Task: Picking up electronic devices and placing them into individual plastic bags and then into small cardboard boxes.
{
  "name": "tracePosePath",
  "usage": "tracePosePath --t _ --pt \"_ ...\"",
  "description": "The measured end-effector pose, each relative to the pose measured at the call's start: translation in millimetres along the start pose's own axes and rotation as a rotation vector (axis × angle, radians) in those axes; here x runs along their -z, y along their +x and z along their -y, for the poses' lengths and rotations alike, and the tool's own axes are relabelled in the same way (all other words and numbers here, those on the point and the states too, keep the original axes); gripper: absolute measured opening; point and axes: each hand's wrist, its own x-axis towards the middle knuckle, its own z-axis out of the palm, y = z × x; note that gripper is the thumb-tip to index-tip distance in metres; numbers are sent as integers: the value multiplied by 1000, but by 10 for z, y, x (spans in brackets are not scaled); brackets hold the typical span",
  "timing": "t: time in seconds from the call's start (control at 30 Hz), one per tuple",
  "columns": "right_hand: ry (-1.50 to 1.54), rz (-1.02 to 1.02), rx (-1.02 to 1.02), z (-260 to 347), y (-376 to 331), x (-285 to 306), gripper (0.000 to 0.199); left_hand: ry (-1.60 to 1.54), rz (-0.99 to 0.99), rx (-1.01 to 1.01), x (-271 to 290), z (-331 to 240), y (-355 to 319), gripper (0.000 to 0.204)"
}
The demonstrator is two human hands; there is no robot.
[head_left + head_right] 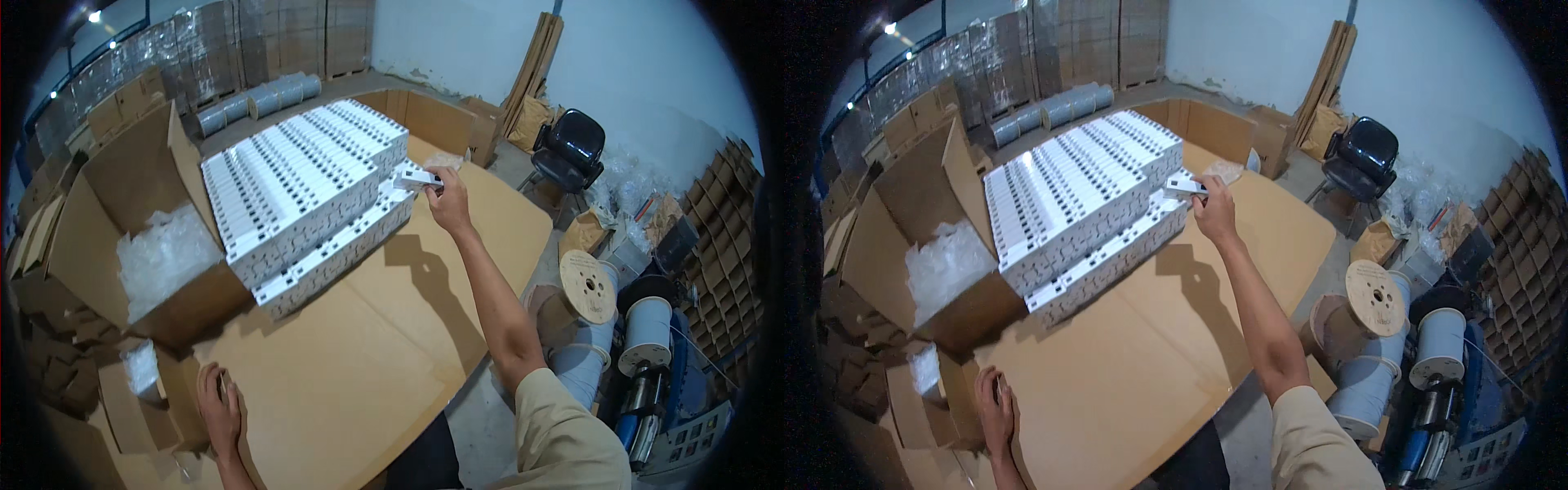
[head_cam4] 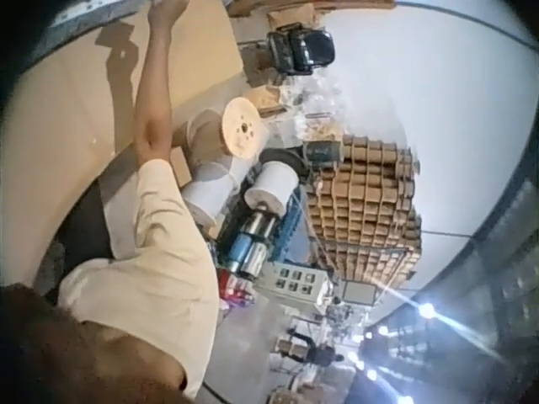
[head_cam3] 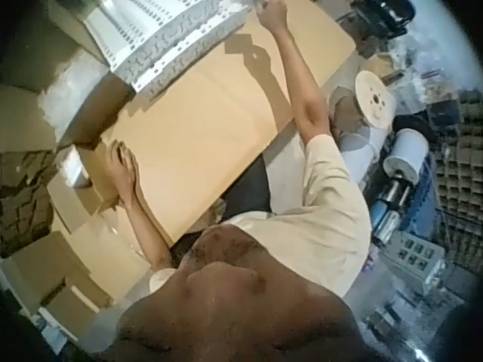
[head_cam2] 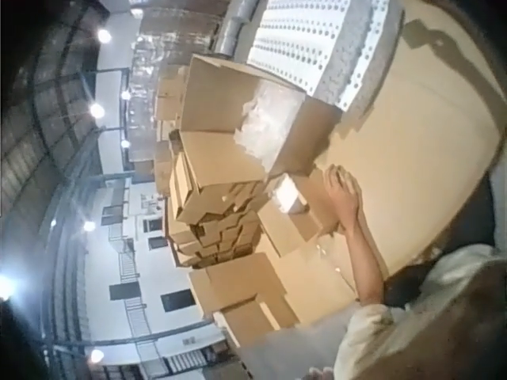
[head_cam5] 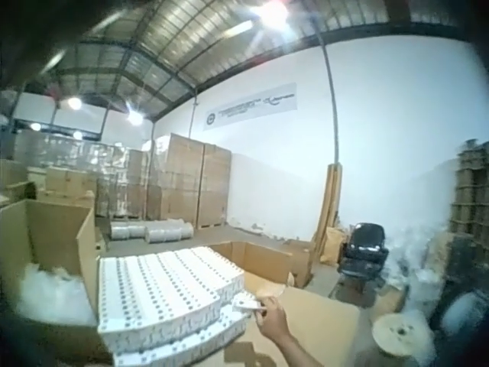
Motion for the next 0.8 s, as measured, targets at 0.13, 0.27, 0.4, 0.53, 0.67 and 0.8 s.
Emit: tracePosePath --t 0.13,0.27,0.4,0.53,0.67,0.8 --pt "28 23 -12 601 -473 -12 29 38 -18 -64 55 32 -40 32" --pt "26 120 -82 1215 -965 -10 29 -51 8 -22 87 -111 -12 31" --pt "171 195 -77 1669 -1457 -332 28 -180 9 5 178 -192 9 24" --pt "306 341 -141 2119 -1830 -664 28 -249 -42 -30 213 -176 12 20" --pt "414 504 -130 2511 -2089 -971 28 -374 -7 82 232 -82 12 21" --pt "451 607 -110 2827 -2236 -1182 28 -561 17 218 279 -51 35 25"
